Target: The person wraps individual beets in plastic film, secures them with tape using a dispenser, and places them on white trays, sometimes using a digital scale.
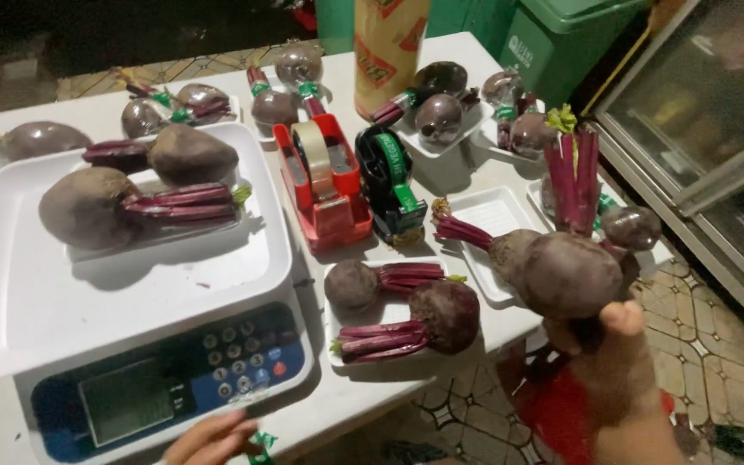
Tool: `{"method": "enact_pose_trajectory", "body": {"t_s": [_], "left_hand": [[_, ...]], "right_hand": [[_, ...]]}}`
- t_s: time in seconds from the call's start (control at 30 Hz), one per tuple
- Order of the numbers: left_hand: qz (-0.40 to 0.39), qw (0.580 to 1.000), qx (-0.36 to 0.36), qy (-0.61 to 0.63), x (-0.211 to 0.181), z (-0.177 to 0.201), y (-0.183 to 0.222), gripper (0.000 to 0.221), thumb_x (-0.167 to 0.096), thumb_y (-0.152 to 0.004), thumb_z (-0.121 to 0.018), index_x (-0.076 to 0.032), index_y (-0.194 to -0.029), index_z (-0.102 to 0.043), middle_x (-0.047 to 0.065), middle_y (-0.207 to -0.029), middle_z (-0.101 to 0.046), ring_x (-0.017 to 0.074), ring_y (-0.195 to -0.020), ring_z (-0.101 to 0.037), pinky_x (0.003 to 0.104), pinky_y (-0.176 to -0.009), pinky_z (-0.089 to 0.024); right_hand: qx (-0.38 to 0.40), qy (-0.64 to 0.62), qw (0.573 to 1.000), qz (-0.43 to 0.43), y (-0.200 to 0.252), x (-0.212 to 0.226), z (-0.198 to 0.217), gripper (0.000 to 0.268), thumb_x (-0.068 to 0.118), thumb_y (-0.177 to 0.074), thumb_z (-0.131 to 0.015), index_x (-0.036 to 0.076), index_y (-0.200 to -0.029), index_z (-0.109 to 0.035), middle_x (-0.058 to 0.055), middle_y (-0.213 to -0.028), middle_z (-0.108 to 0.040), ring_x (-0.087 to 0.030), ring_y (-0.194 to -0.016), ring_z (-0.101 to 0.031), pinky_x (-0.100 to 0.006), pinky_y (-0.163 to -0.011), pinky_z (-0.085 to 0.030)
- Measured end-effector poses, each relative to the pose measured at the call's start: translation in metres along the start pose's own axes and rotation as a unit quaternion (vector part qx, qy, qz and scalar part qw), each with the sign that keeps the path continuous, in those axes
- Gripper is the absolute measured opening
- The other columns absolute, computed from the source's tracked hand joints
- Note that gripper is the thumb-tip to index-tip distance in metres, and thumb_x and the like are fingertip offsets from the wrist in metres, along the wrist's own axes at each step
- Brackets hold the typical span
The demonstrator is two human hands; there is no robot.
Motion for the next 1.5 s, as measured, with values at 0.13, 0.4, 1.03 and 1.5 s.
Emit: {"method": "enact_pose_trajectory", "body": {"t_s": [0.13, 0.4, 1.03, 1.5], "left_hand": [[0.042, 0.986, 0.129, -0.092, -0.238, -0.130, -0.102, 0.089, -0.074, -0.080, -0.055, -0.018, -0.148, -0.044, 0.012, -0.149, -0.050, 0.0224, -0.120, -0.064, 0.035, -0.078, -0.068], [0.194, 0.957, 0.146, -0.159, -0.306, -0.219, -0.174, 0.090, -0.056, -0.064, -0.069, -0.019, -0.144, -0.048, 0.004, -0.134, -0.067, 0.0164, -0.115, -0.069, 0.032, -0.094, -0.053], [-0.031, 0.498, 0.482, -0.720, -0.189, -0.384, -0.382, 0.042, -0.037, -0.072, -0.079, -0.024, -0.111, -0.069, -0.005, -0.099, -0.065, 0.0174, -0.080, -0.062, 0.036, -0.066, -0.051], [-0.005, 0.515, 0.494, -0.701, -0.184, -0.378, -0.385, 0.082, -0.043, -0.073, -0.081, -0.015, -0.142, -0.047, -0.003, -0.120, -0.064, 0.0197, -0.089, -0.067, 0.037, -0.065, -0.055]], "right_hand": [[-0.105, 0.223, 0.969, 0.002, 0.006, -0.025, -0.058, 0.066, 0.064, -0.069, -0.072, 0.008, -0.101, -0.058, -0.005, -0.084, -0.059, -0.017, -0.070, -0.055, -0.028, -0.049, -0.046], [-0.216, 0.192, 0.956, -0.042, 0.015, -0.040, -0.065, 0.076, 0.003, -0.064, -0.080, -0.002, -0.136, -0.055, -0.018, -0.127, -0.069, -0.026, -0.115, -0.067, -0.039, -0.104, -0.053], [-0.193, 0.284, 0.939, -0.033, 0.076, 0.013, 0.117, 0.044, 0.008, -0.105, -0.048, 0.012, -0.149, -0.052, -0.015, -0.142, -0.061, -0.020, -0.043, -0.046, -0.037, -0.048, -0.046], [-0.244, 0.250, 0.936, -0.035, 0.067, 0.005, 0.077, 0.038, 0.011, -0.104, -0.050, 0.002, -0.141, -0.051, -0.021, -0.131, -0.060, -0.018, -0.042, -0.038, -0.034, -0.049, -0.038]]}}
Point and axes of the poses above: each hand's wrist, its own y-axis away from the middle knuckle, its own z-axis out of the back of the hand, x = y × z, the point moved 4 cm from there along -y, towards the middle knuckle
